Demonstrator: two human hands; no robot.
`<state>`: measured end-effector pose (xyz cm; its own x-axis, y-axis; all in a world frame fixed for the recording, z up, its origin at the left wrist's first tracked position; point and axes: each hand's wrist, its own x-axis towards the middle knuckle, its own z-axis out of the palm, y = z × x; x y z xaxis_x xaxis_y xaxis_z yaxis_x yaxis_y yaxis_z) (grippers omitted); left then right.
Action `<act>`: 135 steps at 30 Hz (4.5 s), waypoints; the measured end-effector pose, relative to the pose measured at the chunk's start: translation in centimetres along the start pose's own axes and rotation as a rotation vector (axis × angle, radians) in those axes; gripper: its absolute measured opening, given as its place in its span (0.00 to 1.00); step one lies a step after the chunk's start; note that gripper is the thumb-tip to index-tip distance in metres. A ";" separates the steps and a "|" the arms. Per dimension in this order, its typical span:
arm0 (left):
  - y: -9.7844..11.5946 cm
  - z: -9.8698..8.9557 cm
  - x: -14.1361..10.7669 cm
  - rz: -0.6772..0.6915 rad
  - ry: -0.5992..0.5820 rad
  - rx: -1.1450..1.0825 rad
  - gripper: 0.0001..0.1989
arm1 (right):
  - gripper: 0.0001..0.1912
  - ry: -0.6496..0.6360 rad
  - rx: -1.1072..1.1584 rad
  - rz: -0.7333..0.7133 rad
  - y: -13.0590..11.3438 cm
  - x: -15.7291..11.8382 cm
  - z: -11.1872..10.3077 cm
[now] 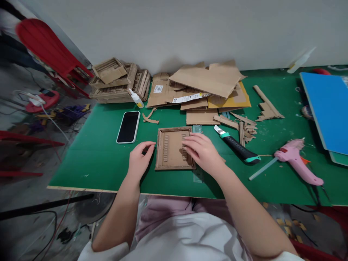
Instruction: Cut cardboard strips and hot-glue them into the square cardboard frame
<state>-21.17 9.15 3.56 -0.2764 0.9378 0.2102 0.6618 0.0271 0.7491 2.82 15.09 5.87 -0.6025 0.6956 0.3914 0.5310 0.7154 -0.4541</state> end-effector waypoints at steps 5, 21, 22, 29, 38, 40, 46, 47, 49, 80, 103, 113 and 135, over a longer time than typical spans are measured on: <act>0.0 0.0 0.0 -0.001 -0.006 -0.001 0.08 | 0.12 0.112 -0.043 0.078 0.5 0.2 -0.8; 0.0 0.0 0.0 0.002 -0.012 0.001 0.08 | 0.16 -0.190 -0.186 -0.044 0.5 -0.1 0.8; 0.0 0.0 0.0 0.001 -0.013 0.001 0.08 | 0.16 -0.198 -0.188 -0.042 0.5 -0.1 0.8; 0.0 0.0 0.0 0.001 -0.014 -0.005 0.08 | 0.14 -0.238 -0.171 -0.009 0.4 -0.1 0.9; 0.0 0.0 0.0 -0.004 -0.014 -0.008 0.08 | 0.14 -0.240 -0.145 0.004 0.3 -0.1 0.9; 0.0 0.0 0.0 -0.002 -0.015 -0.007 0.08 | 0.14 -0.238 -0.140 -0.001 0.3 -0.1 0.9; 0.0 0.0 0.0 0.002 -0.017 -0.005 0.08 | 0.14 -0.221 -0.117 -0.017 0.5 -0.3 1.1; 0.0 0.0 0.0 0.002 -0.017 -0.005 0.08 | 0.14 -0.205 -0.107 -0.030 0.4 -0.2 1.0; -0.1 0.0 0.0 0.001 -0.015 -0.002 0.08 | 0.13 -0.139 -0.082 -0.049 0.3 -0.1 0.6; 0.1 0.0 0.0 -0.015 0.017 -0.017 0.08 | 0.10 -0.101 -0.210 0.027 -2.2 -2.1 -1.5; 0.4 -0.2 -0.1 0.004 0.030 -0.016 0.08 | 0.08 -0.229 -0.189 -0.030 -2.3 -0.7 0.8; 0.5 -0.1 -0.1 0.003 0.026 -0.012 0.08 | 0.08 -0.215 -0.215 -0.015 -2.4 -0.8 0.8; 0.3 -0.1 -0.1 -0.005 0.021 -0.005 0.08 | 0.07 -0.203 -0.195 0.015 -2.4 -0.7 1.0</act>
<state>-21.05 9.01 3.85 -0.2946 0.9300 0.2198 0.6569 0.0301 0.7534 1.40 12.84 5.86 -0.6905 0.6928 0.2081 0.6335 0.7180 -0.2882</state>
